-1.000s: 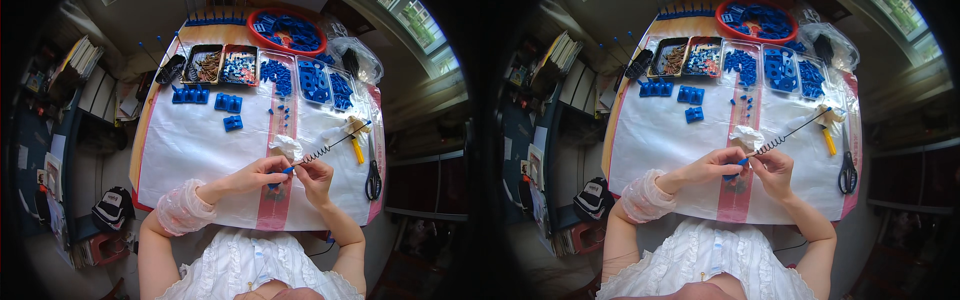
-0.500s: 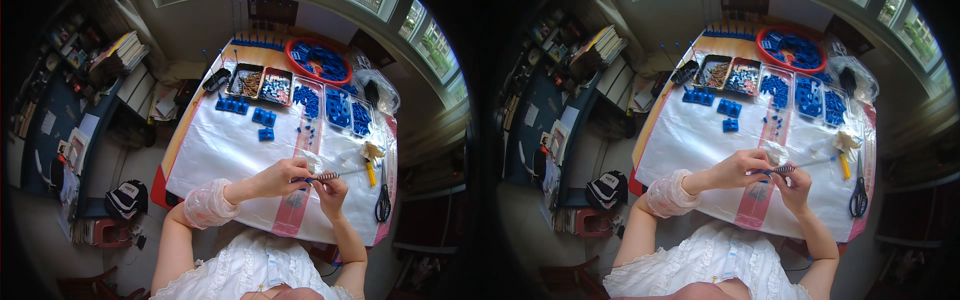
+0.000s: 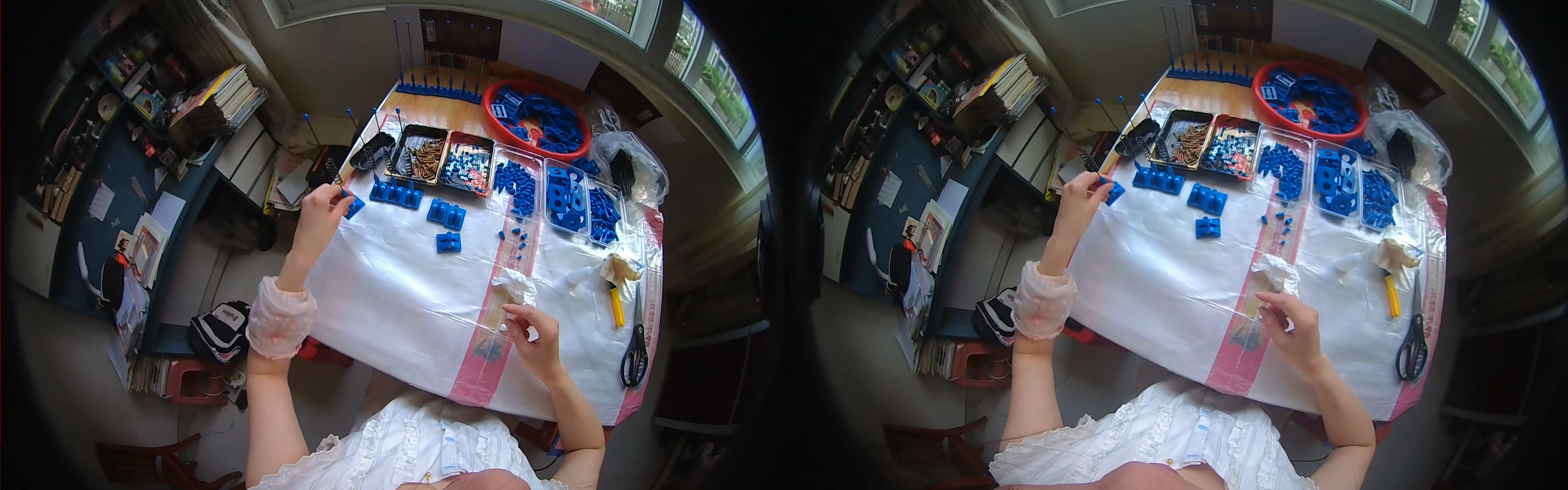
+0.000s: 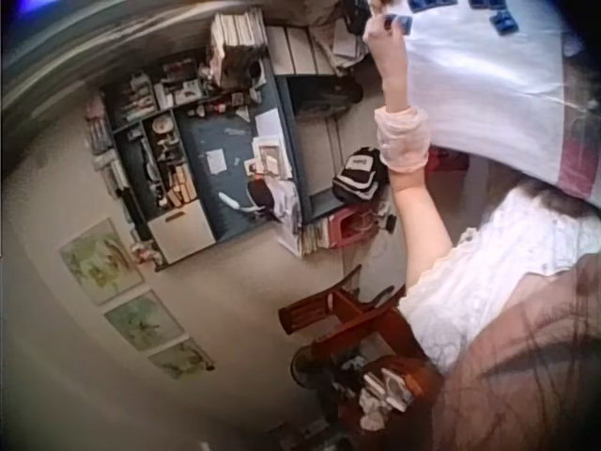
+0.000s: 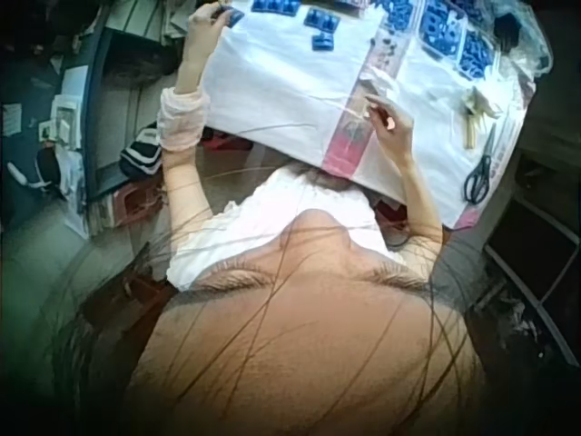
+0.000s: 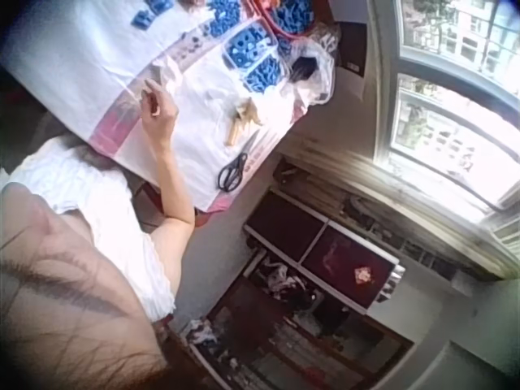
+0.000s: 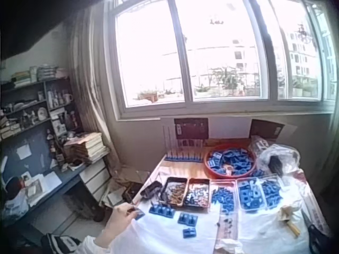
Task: Manually assemble small blue plastic and metal electronic components at a workspace.
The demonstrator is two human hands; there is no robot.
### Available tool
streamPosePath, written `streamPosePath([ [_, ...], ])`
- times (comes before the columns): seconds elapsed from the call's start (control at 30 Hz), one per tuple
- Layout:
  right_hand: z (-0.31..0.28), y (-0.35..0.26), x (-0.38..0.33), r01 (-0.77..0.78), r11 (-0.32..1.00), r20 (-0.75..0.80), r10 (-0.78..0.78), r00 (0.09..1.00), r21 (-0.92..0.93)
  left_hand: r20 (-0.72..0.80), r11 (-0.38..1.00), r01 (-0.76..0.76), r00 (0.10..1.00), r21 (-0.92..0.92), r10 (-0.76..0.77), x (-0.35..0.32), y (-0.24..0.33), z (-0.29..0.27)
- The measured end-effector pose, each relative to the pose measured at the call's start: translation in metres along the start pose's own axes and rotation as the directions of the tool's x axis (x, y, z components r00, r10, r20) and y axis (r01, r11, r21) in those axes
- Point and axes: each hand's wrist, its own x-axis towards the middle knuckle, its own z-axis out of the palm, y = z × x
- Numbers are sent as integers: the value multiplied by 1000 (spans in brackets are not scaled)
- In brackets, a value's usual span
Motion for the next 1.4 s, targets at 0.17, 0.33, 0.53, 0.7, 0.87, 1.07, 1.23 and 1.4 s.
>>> streamPosePath([
  [0.17,-3,0,4,51,998,48,-49,998,-41,-51,1000,12,999,14,-11,36,-27,23],
  [0.33,-3,3,4,77,996,76,-73,994,-55,-21,995,44,999,86,-43,51,-41,36],
  [0.53,-2,0,5,87,993,164,-72,984,-81,-20,983,20,1000,185,-17,50,-43,44],
  [0.7,-2,-2,6,97,992,157,-83,984,-79,-27,993,24,999,118,-21,45,-37,41],
  [0.87,-6,-3,4,85,988,130,-68,989,-132,-19,980,55,998,194,-52,33,-27,24],
  [1.07,-10,-12,16,267,839,28,-288,957,-474,124,940,139,975,310,-185,-2,20,8],
  [1.23,-7,5,16,186,865,104,-155,982,-465,232,996,-39,972,76,20,-35,74,42],
  [1.4,-9,14,14,151,904,155,-96,983,-400,335,958,-288,901,-16,276,-48,115,73],
])
